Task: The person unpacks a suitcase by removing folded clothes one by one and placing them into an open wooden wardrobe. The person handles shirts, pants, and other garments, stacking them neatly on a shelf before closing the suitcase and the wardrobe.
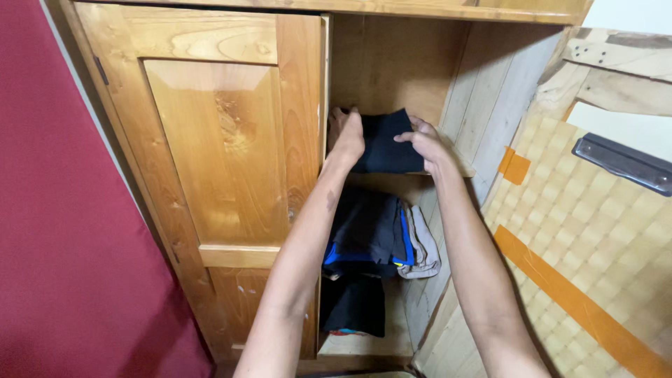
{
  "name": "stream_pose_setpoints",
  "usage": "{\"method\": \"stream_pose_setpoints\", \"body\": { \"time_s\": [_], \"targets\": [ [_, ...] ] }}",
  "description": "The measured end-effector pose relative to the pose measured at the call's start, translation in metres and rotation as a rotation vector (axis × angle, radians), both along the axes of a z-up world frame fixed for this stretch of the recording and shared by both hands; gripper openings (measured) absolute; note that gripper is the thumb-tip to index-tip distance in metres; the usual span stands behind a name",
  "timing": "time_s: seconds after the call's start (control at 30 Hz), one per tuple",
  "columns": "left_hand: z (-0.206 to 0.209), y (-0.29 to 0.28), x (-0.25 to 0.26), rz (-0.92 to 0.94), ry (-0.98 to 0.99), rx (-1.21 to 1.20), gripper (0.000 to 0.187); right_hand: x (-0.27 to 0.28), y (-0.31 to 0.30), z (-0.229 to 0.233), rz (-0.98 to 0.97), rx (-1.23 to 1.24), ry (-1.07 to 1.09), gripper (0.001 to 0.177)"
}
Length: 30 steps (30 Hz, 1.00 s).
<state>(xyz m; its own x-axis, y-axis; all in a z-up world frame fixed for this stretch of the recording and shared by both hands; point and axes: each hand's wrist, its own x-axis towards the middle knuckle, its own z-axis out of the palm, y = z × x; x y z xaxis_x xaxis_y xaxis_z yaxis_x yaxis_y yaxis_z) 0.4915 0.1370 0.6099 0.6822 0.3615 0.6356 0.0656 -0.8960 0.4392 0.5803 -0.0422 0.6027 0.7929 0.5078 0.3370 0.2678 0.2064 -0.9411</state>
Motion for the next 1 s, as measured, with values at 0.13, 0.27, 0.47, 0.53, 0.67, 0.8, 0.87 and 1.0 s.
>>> {"method": "stream_pose_setpoints", "body": {
  "time_s": [0.13,0.27,0.47,0.53,0.67,0.8,0.87,1.0],
  "targets": [
    [0.003,-0.001,0.002,0.02,-0.291,0.17,0.025,0.013,0.006,-0.002,-0.234,-0.243,-0.127,0.065],
    [0.015,-0.005,-0.008,-0.181,0.107,0.028,0.027,0.037,0.013,-0.014,-0.62,-0.431,-0.6,0.051],
    [0.0,-0.007,-0.024,-0.147,0.332,0.044,0.051,0.069,0.033,-0.042,-0.311,-0.655,-0.918,0.041],
    [-0.001,-0.008,-0.025,-0.126,0.281,0.079,0.054,0.063,0.034,-0.042,-0.216,-0.703,-0.966,0.042],
    [0.002,-0.012,-0.039,-0.117,0.252,0.045,0.049,0.007,0.027,-0.022,-0.314,-0.649,-0.853,0.038],
    [-0.008,-0.029,-0.066,-0.016,0.198,0.14,0.053,-0.078,0.023,-0.008,-0.783,-0.639,-0.572,0.034],
    [-0.018,-0.036,-0.079,0.018,0.026,0.23,0.043,-0.112,0.012,-0.008,-0.831,-0.591,-0.748,0.03],
    [-0.055,-0.041,-0.11,0.087,-0.583,0.456,0.03,-0.168,-0.004,-0.038,-0.966,-0.211,-1.216,0.023]
  ]
}}
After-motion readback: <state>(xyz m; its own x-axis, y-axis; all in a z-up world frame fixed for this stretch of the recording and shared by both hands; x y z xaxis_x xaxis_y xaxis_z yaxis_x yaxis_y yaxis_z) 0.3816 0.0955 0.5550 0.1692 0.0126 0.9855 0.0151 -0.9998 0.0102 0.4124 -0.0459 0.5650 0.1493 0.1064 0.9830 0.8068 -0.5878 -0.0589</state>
